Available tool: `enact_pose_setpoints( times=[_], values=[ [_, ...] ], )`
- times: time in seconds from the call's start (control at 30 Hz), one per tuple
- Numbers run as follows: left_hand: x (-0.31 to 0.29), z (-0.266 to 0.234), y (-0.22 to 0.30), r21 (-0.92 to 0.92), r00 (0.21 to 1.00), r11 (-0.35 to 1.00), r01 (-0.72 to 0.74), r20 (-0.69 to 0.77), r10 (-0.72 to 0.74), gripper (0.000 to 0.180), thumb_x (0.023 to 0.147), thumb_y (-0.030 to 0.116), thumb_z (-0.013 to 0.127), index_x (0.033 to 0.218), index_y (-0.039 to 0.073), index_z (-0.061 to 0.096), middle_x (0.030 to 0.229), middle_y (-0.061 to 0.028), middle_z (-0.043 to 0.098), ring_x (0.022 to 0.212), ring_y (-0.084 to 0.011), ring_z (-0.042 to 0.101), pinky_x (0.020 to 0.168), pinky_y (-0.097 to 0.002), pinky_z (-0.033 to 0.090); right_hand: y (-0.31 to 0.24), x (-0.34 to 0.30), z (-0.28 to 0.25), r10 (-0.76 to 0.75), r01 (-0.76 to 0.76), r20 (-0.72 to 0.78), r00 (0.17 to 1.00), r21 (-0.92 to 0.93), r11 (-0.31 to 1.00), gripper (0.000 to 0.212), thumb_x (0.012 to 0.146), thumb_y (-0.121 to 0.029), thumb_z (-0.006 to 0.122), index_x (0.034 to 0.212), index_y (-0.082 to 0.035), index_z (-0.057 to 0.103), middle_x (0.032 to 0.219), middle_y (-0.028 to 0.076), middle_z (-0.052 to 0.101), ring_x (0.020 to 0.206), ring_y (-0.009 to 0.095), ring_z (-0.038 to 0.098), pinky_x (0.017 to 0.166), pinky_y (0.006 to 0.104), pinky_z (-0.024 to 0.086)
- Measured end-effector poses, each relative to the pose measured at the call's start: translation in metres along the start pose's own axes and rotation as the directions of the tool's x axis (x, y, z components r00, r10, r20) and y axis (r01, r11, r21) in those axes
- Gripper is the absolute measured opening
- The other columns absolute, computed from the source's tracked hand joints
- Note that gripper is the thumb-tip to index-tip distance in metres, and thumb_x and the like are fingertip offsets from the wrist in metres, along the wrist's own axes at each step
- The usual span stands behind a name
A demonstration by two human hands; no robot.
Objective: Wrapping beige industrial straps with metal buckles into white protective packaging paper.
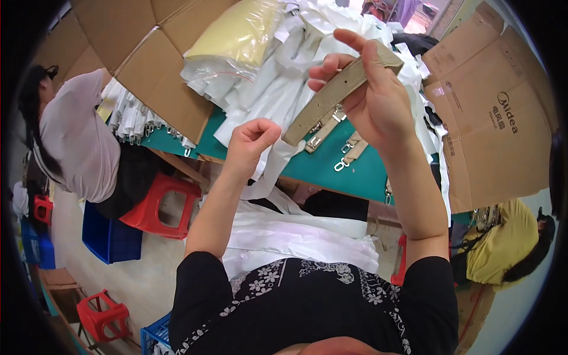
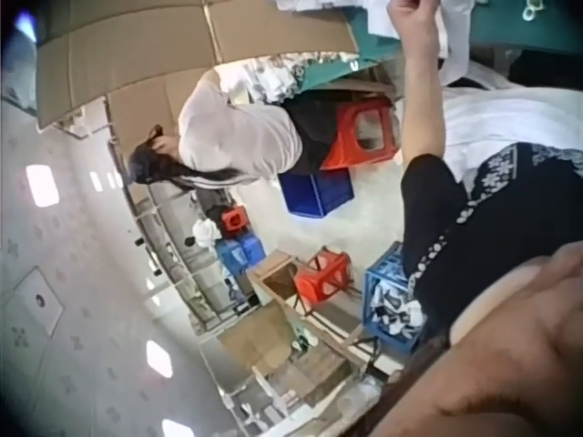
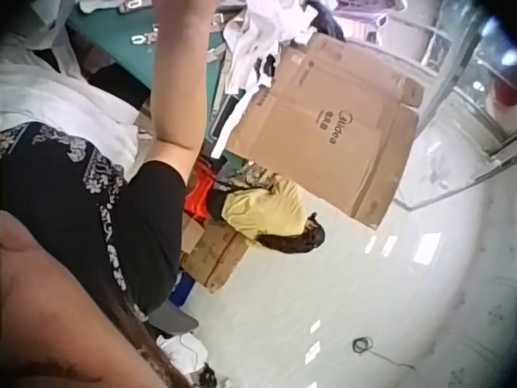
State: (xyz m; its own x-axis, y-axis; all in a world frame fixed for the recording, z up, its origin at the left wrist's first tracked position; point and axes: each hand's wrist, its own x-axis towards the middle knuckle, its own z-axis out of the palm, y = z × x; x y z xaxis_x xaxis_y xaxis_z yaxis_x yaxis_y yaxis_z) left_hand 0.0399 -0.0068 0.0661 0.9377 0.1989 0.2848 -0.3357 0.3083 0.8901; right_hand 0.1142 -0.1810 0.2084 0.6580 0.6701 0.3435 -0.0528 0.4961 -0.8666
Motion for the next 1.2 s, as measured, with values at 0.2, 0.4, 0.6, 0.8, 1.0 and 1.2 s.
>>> enact_pose_setpoints(
  times=[0.2,0.4,0.6,0.8,1.0,1.2],
  values=[
    [0.008,0.021,0.046,-0.061,0.982,0.980,-0.191,-0.021,0.190,0.012,0.086,0.015,0.058,0.083,0.004,0.056,0.077,0.0027,0.055,0.070,-0.0031,0.048,0.065,-0.0156,0.037,0.024,-0.001,0.020,0.061,-0.022,0.072,0.996,-0.454,0.891,0.043,0.096,-0.035,0.030,0.122,-0.005,0.046,0.115,0.010,0.054,0.110,0.017,0.046,0.093,0.0314,0.037],
    [-0.006,0.040,0.027,0.192,0.915,0.904,-0.382,-0.060,0.399,0.011,0.090,0.015,0.051,0.083,0.007,0.048,0.064,0.0069,0.043,0.052,0.0003,0.033,0.045,-0.0163,0.027,0.060,-0.030,0.015,0.164,-0.104,0.183,0.969,-0.300,0.948,0.051,0.092,-0.038,0.042,0.130,-0.005,0.038,0.129,0.010,0.041,0.116,0.019,0.041,0.098,0.0339,0.031],
    [-0.018,0.046,0.028,0.482,0.960,0.854,-0.196,-0.083,0.268,0.013,0.089,0.013,0.052,0.081,0.005,0.046,0.059,0.0065,0.041,0.048,0.0003,0.032,0.041,-0.0174,0.024,0.011,-0.012,-0.076,0.220,0.057,-0.325,0.920,0.666,0.744,0.042,0.093,-0.037,0.037,0.111,-0.001,0.046,0.104,0.012,0.053,0.099,0.024,0.051,0.095,0.0440,0.037],
    [0.017,0.086,0.040,0.208,0.978,0.962,-0.177,-0.072,0.195,0.015,0.088,0.014,0.055,0.077,0.006,0.049,0.061,0.0069,0.046,0.052,0.0007,0.036,0.044,-0.0160,0.026,-0.079,0.017,-0.051,-0.170,0.256,-0.410,0.896,0.165,0.952,0.029,0.095,-0.025,0.035,0.114,-0.004,0.042,0.090,0.007,0.054,0.087,0.020,0.055,0.091,0.0420,0.043],
    [0.045,0.127,0.065,0.077,0.935,0.934,-0.349,-0.045,0.353,0.016,0.088,0.014,0.056,0.075,0.005,0.052,0.062,0.0070,0.048,0.053,0.0012,0.037,0.045,-0.0157,0.026,-0.146,0.037,-0.068,-0.402,0.403,0.050,0.914,-0.023,0.915,0.026,0.095,-0.025,0.037,0.110,-0.004,0.043,0.081,0.006,0.052,0.073,0.020,0.054,0.069,0.0353,0.048],
    [0.042,0.091,0.086,0.519,0.823,0.739,-0.429,-0.112,0.557,0.020,0.089,0.016,0.053,0.072,0.007,0.048,0.062,0.0063,0.041,0.053,0.0020,0.034,0.042,-0.0150,0.024,-0.117,0.020,-0.024,-0.375,0.309,-0.210,0.903,-0.291,0.906,0.025,0.095,-0.023,0.037,0.112,-0.005,0.042,0.090,0.008,0.053,0.084,0.021,0.056,0.080,0.0398,0.047]
  ],
)
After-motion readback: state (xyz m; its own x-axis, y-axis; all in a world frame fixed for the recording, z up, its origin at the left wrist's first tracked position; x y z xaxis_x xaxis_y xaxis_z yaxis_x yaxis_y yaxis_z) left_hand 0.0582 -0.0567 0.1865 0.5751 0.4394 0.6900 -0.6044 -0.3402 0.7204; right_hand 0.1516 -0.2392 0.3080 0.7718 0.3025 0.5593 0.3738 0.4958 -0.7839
